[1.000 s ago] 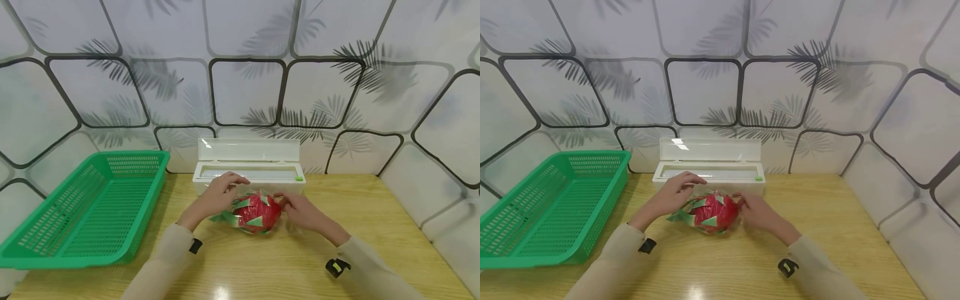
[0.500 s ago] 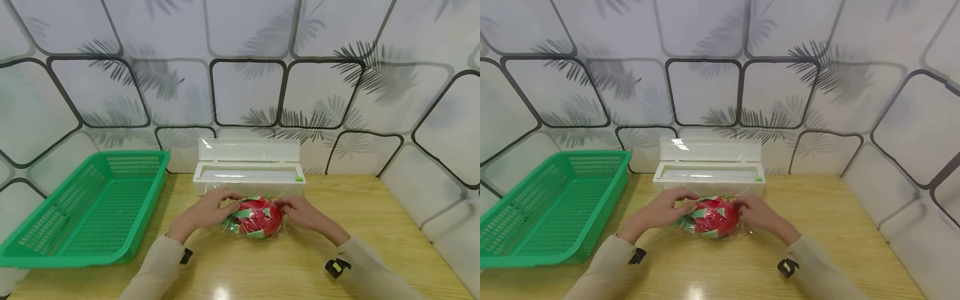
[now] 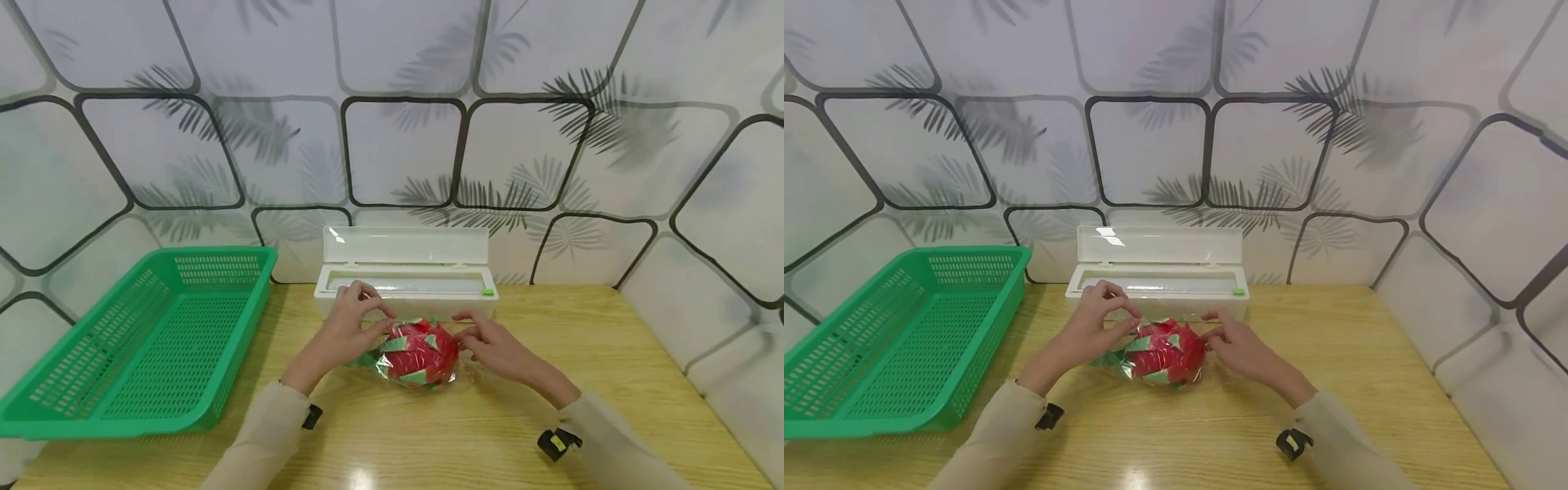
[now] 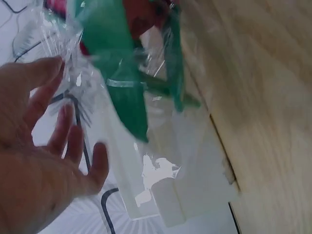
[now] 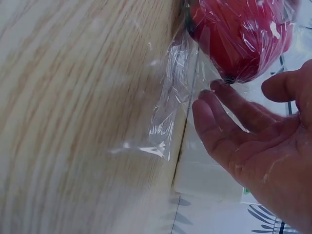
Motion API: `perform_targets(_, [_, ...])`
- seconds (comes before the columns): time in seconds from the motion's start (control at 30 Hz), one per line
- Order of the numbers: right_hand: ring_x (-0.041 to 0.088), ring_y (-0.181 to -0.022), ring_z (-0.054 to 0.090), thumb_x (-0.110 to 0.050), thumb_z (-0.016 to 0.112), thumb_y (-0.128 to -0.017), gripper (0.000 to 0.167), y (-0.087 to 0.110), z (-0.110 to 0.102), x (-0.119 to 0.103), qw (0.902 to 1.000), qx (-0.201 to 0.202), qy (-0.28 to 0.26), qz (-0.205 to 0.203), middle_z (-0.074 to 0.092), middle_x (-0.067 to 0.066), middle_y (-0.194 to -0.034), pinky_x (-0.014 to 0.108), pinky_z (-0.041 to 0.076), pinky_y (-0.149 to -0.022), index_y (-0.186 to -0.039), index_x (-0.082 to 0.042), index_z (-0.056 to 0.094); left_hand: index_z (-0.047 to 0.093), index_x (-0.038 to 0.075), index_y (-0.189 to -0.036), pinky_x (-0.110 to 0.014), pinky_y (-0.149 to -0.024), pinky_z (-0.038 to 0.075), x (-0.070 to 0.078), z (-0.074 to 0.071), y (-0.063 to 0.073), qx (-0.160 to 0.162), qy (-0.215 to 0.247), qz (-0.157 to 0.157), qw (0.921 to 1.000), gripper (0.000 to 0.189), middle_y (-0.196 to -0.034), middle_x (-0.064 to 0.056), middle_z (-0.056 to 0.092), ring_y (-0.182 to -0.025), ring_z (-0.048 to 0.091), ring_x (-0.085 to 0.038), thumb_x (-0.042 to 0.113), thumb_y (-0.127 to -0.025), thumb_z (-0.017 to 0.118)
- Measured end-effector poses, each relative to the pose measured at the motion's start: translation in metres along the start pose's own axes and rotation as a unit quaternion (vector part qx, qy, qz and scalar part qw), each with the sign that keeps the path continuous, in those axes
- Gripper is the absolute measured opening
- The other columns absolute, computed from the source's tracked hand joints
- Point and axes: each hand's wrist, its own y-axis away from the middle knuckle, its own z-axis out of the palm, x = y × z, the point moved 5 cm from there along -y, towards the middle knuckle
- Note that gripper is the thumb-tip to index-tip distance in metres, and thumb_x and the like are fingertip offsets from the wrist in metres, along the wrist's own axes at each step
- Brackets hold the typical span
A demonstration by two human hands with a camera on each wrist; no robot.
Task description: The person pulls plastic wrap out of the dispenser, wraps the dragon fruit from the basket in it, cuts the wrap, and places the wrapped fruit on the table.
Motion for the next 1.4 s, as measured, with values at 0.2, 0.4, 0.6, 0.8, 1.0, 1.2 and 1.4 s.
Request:
perform_targets(0.2, [0.024, -0.108, 0.063, -0.032, 0.036, -0.113, 0.045, 0.000, 0.005, -0.004, 0.9998, -0.002, 0.019, 0.000, 0.061, 0.017, -0.129, 0.038, 0.056, -0.086, -0.138, -0.001, 0.057, 0.066, 0.010, -0.092, -0.025, -0.072, 0.044, 0.001, 0.011, 0.001, -0.001, 0.032, -0.030, 0.9990, 0.011, -0.090, -0.007, 0.056, -0.083, 0.050, -0.017, 0.013, -0.091, 0.077])
perform_targets(0.4, [0.027, -0.103, 0.070, -0.028, 0.035, -0.113, 0.048, -0.002, 0.010, -0.004, 0.9985, -0.002, -0.052, 0.018, 0.057, 0.028, -0.137, 0.039, 0.062, -0.082, -0.142, 0.007, 0.051, 0.068, 0.010, -0.102, -0.027, -0.077, 0.055, -0.001, 0.014, 0.006, -0.039, 0.057, -0.061, 0.9957, 0.009, -0.097, -0.001, 0.069, -0.089, 0.062, -0.012, 0.008, -0.099, 0.059])
perform_targets(0.6, [0.034, -0.112, 0.070, -0.033, 0.037, -0.112, 0.044, 0.000, 0.010, -0.001, 0.9960, 0.013, -0.081, 0.034, 0.061, 0.028, -0.133, 0.040, 0.063, -0.086, -0.139, 0.001, 0.048, 0.070, 0.013, -0.118, -0.047, -0.101, 0.051, -0.002, 0.015, 0.013, -0.103, 0.050, -0.092, 0.9892, 0.027, -0.121, -0.004, 0.068, -0.117, 0.061, -0.023, 0.022, -0.105, 0.048])
perform_targets(0.8, [0.033, -0.110, 0.071, -0.030, 0.038, -0.113, 0.048, 0.001, 0.011, -0.002, 0.9928, -0.020, -0.118, 0.012, 0.063, 0.030, -0.129, 0.039, 0.063, -0.085, -0.138, 0.009, 0.052, 0.060, 0.006, -0.136, -0.049, -0.109, 0.049, 0.002, 0.018, 0.023, -0.154, 0.028, -0.069, 0.9854, 0.040, -0.136, -0.009, 0.064, -0.129, 0.059, -0.028, 0.031, -0.107, 0.049])
perform_targets(1.0, [0.027, -0.111, 0.069, -0.031, 0.036, -0.113, 0.051, 0.001, 0.011, -0.003, 0.9868, -0.021, -0.158, 0.030, 0.061, 0.028, -0.130, 0.038, 0.062, -0.088, -0.136, 0.011, 0.053, 0.060, 0.006, -0.137, -0.052, -0.110, 0.047, 0.010, 0.015, 0.029, -0.154, 0.032, -0.060, 0.9857, 0.038, -0.139, -0.012, 0.062, -0.132, 0.057, -0.032, 0.027, -0.108, 0.050])
perform_targets(1.2, [0.029, -0.114, 0.069, -0.035, 0.038, -0.112, 0.052, 0.000, 0.009, -0.002, 0.9856, -0.001, -0.162, 0.049, 0.063, 0.026, -0.130, 0.039, 0.062, -0.089, -0.128, 0.009, 0.060, 0.063, 0.009, -0.134, -0.049, -0.105, 0.050, 0.004, 0.015, 0.030, -0.140, 0.055, -0.077, 0.9856, 0.033, -0.135, -0.009, 0.065, -0.127, 0.060, -0.027, 0.024, -0.108, 0.050])
perform_targets(1.4, [0.026, -0.104, 0.070, -0.029, 0.048, -0.109, 0.037, 0.002, -0.001, -0.004, 0.9975, 0.068, 0.011, 0.015, 0.070, 0.015, -0.120, 0.036, 0.061, -0.081, -0.117, -0.003, 0.073, 0.065, 0.007, -0.130, -0.038, -0.093, 0.057, -0.003, 0.008, 0.026, -0.110, 0.081, -0.075, 0.9879, 0.029, -0.128, -0.009, 0.068, -0.118, 0.066, -0.024, 0.019, -0.106, 0.055])
